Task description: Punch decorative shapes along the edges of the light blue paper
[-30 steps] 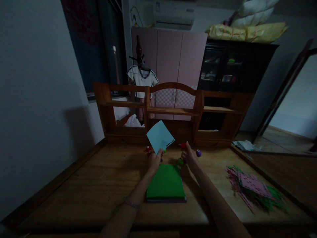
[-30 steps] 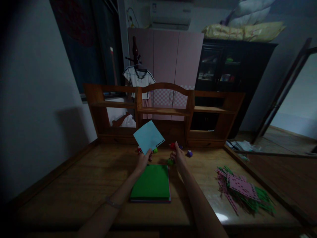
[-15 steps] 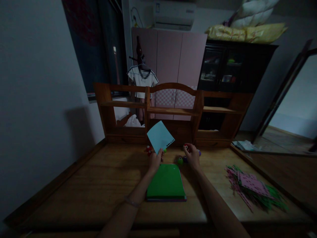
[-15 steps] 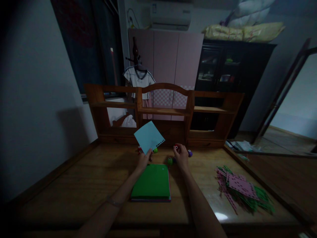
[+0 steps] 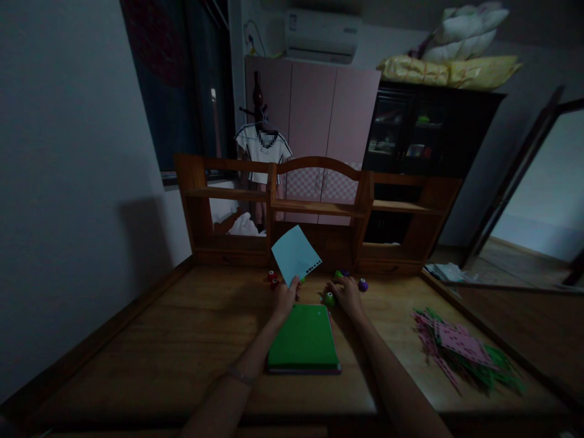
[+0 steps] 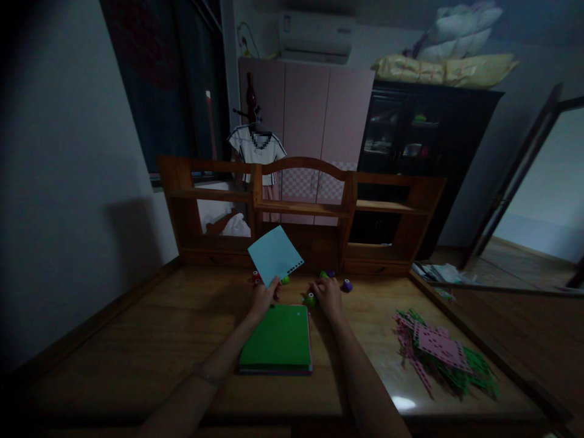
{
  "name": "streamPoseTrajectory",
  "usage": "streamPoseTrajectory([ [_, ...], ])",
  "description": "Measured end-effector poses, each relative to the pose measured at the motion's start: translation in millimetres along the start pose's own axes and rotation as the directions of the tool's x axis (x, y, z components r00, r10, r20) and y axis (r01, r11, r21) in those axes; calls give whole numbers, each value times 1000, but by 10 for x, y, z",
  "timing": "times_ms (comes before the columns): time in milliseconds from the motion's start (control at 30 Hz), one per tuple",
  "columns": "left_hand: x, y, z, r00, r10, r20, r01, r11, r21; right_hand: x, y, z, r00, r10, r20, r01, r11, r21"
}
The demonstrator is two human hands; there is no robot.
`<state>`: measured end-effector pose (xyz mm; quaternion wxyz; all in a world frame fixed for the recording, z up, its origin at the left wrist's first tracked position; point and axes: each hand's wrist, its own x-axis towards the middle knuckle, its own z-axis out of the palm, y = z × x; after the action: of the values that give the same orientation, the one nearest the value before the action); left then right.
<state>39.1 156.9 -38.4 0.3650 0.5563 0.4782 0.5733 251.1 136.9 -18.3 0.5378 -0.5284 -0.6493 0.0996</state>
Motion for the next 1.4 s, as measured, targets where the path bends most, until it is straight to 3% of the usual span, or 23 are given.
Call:
streamPoseTrajectory([
  [133,4,11,17,1000,0,25,1,999,-38,12,-247,-22,991,49,-123,-26,982,185],
  [200,-8,31,42,998,-19,64,24,997,-72,11,-365,-18,987,111,-117,-72,952,299],
  [300,-47,76,86,983,-40,177,59,993,-100,-14,-485,10,977,208,42,-205,878,432],
  [400,-92,120,119,963,-10,268,40,993,-108,-50,-530,41,952,240,192,-303,835,459],
  [500,-117,142,127,952,10,305,21,995,-99,-66,-525,55,944,242,225,-321,834,449],
  [700,-118,137,106,949,0,314,19,998,-58,-47,-449,39,938,302,169,-345,849,399],
  [867,-108,142,100,949,-12,314,27,999,-44,-29,-350,64,906,382,182,-423,783,456],
  [1000,-114,150,104,948,8,318,14,998,-68,-23,-296,72,908,376,183,-414,746,521],
  [1400,-148,159,88,945,-20,327,20,1000,5,29,-167,29,914,402,62,-369,756,541],
])
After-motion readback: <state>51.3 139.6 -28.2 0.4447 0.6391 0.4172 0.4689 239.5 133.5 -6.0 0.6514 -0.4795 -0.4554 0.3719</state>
